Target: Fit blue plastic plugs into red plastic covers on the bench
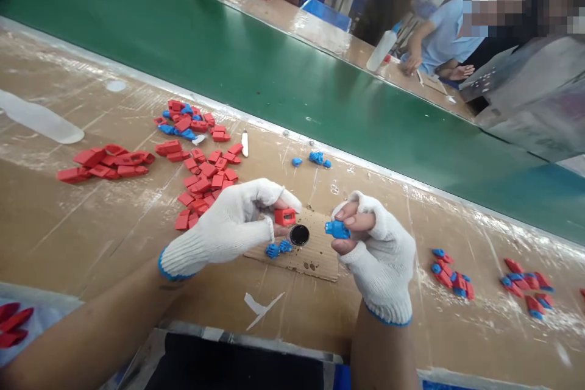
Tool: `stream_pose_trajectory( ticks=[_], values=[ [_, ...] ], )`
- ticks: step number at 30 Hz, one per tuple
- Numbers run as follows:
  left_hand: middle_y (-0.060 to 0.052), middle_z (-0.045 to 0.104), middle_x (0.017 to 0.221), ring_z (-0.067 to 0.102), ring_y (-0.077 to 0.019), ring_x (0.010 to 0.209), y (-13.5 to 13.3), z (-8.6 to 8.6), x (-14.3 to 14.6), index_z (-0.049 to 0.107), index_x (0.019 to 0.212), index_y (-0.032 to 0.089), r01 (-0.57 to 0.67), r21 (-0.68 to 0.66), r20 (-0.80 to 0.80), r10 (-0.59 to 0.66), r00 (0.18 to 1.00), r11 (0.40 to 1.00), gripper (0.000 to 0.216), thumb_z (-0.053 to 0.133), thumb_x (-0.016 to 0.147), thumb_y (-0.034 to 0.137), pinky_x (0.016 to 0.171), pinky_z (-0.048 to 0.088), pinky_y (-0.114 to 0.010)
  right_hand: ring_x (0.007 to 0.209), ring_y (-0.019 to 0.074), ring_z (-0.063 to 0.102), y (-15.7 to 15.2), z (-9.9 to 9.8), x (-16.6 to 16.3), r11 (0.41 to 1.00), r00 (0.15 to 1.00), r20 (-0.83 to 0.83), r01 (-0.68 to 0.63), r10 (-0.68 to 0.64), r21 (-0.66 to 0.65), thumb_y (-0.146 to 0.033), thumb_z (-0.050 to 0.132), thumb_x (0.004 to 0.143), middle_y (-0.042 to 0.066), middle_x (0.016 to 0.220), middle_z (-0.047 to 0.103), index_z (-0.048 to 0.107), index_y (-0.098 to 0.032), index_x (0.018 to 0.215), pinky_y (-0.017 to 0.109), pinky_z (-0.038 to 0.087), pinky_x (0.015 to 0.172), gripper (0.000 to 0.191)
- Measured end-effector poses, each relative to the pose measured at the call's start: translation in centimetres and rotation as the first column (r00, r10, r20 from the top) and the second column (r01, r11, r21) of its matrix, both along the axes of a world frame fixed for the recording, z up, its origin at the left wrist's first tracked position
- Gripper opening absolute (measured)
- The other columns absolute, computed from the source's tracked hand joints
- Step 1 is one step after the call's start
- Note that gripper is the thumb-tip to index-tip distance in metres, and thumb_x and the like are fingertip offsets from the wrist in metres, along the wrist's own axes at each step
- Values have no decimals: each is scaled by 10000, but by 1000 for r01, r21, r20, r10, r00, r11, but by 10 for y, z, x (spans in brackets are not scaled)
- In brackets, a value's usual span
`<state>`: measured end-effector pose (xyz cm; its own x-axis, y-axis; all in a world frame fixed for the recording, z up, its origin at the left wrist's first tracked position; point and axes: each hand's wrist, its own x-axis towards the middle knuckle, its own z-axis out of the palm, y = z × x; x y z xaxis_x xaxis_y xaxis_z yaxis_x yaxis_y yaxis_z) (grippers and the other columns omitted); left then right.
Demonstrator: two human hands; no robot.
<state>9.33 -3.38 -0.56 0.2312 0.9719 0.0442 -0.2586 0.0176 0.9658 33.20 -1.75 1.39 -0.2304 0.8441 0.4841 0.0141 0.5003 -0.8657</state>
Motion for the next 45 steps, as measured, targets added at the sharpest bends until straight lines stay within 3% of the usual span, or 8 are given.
stream_pose_trajectory(
  ticks=[8,15,20,26,34,37,41,45],
  values=[
    [-43,745,949,671,-156,772,-4,-8,7,543,791,204,20,67,34,-22,999,998,330,869,777,150,697,578,-297,908,252,711,-4,-6,-3,997,997,69,13,-18,80,-202,845,886,50,974,736,789,-286,969,499,643,857,131],
    [-26,758,901,691,-174,777,-5,-4,7,584,728,220,-32,187,-113,54,992,982,331,905,759,146,741,586,-329,854,236,731,-7,-2,-19,990,991,133,-10,-9,141,-159,849,876,33,949,758,779,-273,974,420,617,745,167],
    [-50,775,955,699,-197,799,-6,-7,7,691,864,232,-21,91,-75,28,997,996,197,878,803,240,709,592,-337,877,239,776,-8,-1,-25,989,994,102,10,-26,148,-112,841,865,25,956,785,777,-270,947,423,658,788,189],
    [-48,724,853,614,-161,675,-6,1,8,718,934,199,41,41,-106,-36,994,998,142,797,857,288,609,528,-299,874,235,805,-7,0,-27,986,996,73,30,-43,164,-44,831,836,20,991,816,800,-270,930,403,688,773,246],
    [-16,585,742,500,-154,673,-4,7,3,610,790,194,72,24,-257,-64,964,997,203,753,854,323,601,437,-284,827,224,789,-4,-4,-23,967,979,201,-44,-8,252,-52,807,864,26,994,815,811,-278,923,364,674,687,234],
    [2,565,719,476,-137,666,-5,10,2,569,766,193,126,-1,-295,-120,948,992,185,724,827,273,603,402,-262,765,194,751,-5,-1,-24,957,963,270,-89,11,277,-41,763,892,21,912,782,755,-264,801,310,614,604,241],
    [22,579,664,476,-113,596,-6,15,4,541,776,201,179,-104,-200,-197,960,978,135,673,801,217,550,379,-230,657,160,679,-6,8,-28,943,938,346,-118,3,312,-23,717,915,-4,703,676,640,-239,654,284,530,551,348],
    [31,582,604,479,-93,520,-9,17,4,533,781,200,172,-210,-84,-193,978,962,215,739,803,253,493,368,-200,641,147,657,-2,10,-27,953,946,312,-172,89,248,-96,729,967,8,771,711,729,-243,751,272,523,535,261]
  ],
)
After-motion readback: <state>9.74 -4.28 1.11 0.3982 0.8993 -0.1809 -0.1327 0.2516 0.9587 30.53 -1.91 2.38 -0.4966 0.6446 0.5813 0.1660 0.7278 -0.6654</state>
